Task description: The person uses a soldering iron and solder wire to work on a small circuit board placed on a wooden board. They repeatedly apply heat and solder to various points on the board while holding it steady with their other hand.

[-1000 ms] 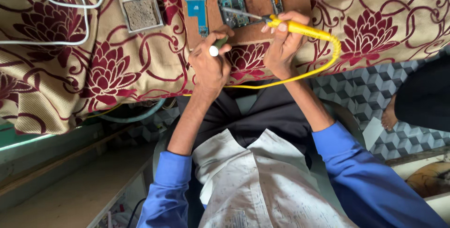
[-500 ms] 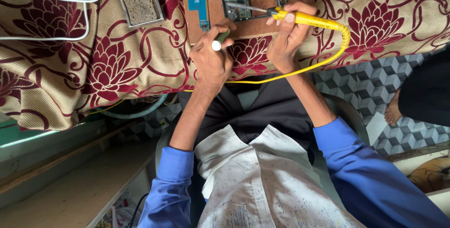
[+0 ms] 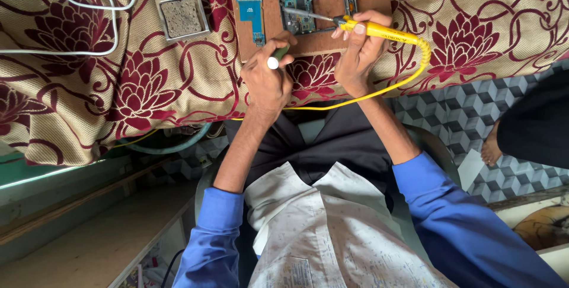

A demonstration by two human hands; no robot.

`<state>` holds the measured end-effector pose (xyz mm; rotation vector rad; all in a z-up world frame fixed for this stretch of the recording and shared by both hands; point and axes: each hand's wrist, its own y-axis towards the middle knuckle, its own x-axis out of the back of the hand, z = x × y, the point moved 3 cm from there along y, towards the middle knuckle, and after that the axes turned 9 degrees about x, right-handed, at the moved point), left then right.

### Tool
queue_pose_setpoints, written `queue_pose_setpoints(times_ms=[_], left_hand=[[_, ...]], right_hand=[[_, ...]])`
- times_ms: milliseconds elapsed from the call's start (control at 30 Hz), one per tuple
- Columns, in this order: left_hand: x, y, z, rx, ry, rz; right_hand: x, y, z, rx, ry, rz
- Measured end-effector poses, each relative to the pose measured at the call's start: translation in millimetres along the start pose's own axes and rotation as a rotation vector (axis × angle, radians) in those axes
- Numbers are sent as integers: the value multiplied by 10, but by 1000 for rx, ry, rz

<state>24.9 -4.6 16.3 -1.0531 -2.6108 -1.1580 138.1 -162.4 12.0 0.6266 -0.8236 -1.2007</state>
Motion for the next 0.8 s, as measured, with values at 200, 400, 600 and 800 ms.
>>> queue_pose_setpoints(times_ms=[200, 400, 600, 800], left_hand=[[-3, 3, -10, 10, 3, 4], [3, -15, 17, 14, -9, 22], [-30, -38, 44, 23, 8, 2], [-52, -60, 79, 10, 9, -10]], right_hand=[[7, 5, 5, -5, -36, 9], [-8, 25, 21, 2, 9, -36], [-12, 35, 9, 18, 25, -39], [3, 21, 7, -24, 28, -19]])
